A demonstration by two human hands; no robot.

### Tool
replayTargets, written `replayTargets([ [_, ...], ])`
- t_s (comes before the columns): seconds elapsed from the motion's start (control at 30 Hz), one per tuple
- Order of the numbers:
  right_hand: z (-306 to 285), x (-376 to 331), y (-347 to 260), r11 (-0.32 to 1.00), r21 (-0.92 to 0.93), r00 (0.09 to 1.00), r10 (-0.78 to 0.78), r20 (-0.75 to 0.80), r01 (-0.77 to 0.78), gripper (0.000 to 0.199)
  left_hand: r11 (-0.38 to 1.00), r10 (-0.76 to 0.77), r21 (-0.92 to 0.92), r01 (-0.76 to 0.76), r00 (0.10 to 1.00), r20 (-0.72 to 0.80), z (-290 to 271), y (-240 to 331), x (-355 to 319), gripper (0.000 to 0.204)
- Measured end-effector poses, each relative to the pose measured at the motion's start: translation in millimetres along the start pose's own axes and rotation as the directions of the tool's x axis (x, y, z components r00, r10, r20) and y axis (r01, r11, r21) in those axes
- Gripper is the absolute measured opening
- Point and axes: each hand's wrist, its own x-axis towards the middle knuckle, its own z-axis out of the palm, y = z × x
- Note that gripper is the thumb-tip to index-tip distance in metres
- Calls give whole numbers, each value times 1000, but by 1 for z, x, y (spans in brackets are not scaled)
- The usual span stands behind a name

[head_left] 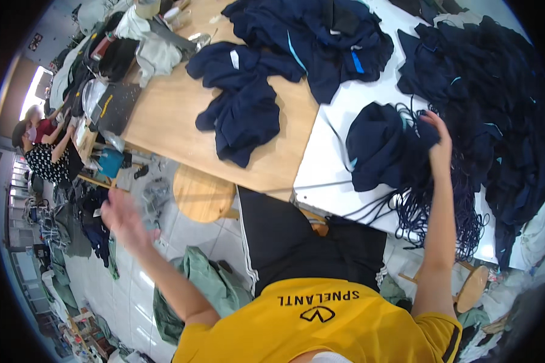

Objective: Threading a drawstring through the waistband channel of a pair of shorts using a long metal threading needle.

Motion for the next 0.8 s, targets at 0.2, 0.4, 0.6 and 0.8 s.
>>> replayTargets([
  [0.2, 119, -45, -141, 915, 401, 735, -244, 633, -42, 49, 881, -103, -437, 181, 975, 198, 206, -62, -87, 16],
  [0.4, 153, -66, -162, 728, 532, 683, -120, 720, -432, 26, 859, -142, -460, 225, 968, 208, 250, -52, -122, 13],
  [0.6, 147, -75, -168, 791, 560, 802, -158, 576, -247, 21, 856, -189, -446, 261, 962, 200, 246, -58, -133, 17],
  [0.8, 139, -83, -163, 864, 498, 790, -256, 557, -71, 24, 831, -177, -491, 262, 961, 213, 251, -60, -135, 17],
])
